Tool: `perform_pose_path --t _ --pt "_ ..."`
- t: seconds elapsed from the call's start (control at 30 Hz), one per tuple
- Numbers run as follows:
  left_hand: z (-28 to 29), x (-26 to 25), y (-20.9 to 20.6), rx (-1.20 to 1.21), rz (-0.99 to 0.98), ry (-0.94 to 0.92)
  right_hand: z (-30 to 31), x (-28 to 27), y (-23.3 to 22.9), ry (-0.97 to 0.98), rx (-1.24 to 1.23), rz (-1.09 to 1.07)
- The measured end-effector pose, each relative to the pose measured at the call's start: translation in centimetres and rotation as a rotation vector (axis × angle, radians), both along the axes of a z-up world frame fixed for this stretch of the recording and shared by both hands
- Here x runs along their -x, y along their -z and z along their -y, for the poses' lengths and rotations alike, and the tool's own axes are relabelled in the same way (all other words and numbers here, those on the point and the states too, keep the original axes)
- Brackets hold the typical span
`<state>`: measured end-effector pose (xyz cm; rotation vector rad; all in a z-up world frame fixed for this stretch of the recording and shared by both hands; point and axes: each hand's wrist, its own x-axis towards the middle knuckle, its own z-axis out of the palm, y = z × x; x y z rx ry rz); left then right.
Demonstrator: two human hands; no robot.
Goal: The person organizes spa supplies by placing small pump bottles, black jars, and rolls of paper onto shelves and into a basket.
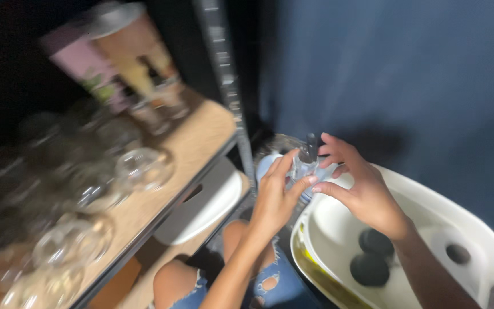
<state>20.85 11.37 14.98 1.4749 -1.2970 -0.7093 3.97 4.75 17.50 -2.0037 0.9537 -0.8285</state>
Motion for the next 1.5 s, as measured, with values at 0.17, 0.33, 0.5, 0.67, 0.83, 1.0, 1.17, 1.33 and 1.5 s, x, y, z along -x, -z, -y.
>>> perform_pose_path --t 0.17,0.33,0.5,0.67,0.83,1.0,1.17,1.33,1.5 --pt "-3.1 -4.7 -3.6 0.103 0.053 -0.27 0.9 -7.1 2.7 -0.163 -0.006 0.165" --pt "-3.9 -8.0 -4.5 0.185 0.097 -0.521 0.1 -15.4 2.8 -0.306 0.19 0.331" --pt "-2.3 -11.4 -2.0 0.162 0.149 -0.745 -1.3 -21.9 1.3 -0.084 0.427 0.265" --pt "-1.2 -12.9 -2.1 0.163 0.125 -0.833 -0.2 -24.7 1.8 -0.132 0.438 0.214" --pt "-0.2 -13.4 -0.4 0.224 0.095 -0.826 0.5 -26.4 2.2 -0.158 0.333 0.122" --pt "-0.2 -13.3 -0.6 0.178 0.032 -0.746 1.2 -27.0 2.3 -0.172 0.302 0.165" --pt "-0.3 -13.3 -0.6 0.152 0.047 -0.736 1.7 -27.9 3.3 -0.156 0.271 0.155" --pt "-0.1 -13.2 -0.6 0.155 0.086 -0.757 2.5 -28.4 4.5 -0.131 0.217 0.129" --pt "0.1 -13.3 -0.3 0.157 0.098 -0.759 2.6 -28.5 4.7 -0.106 0.211 0.093"
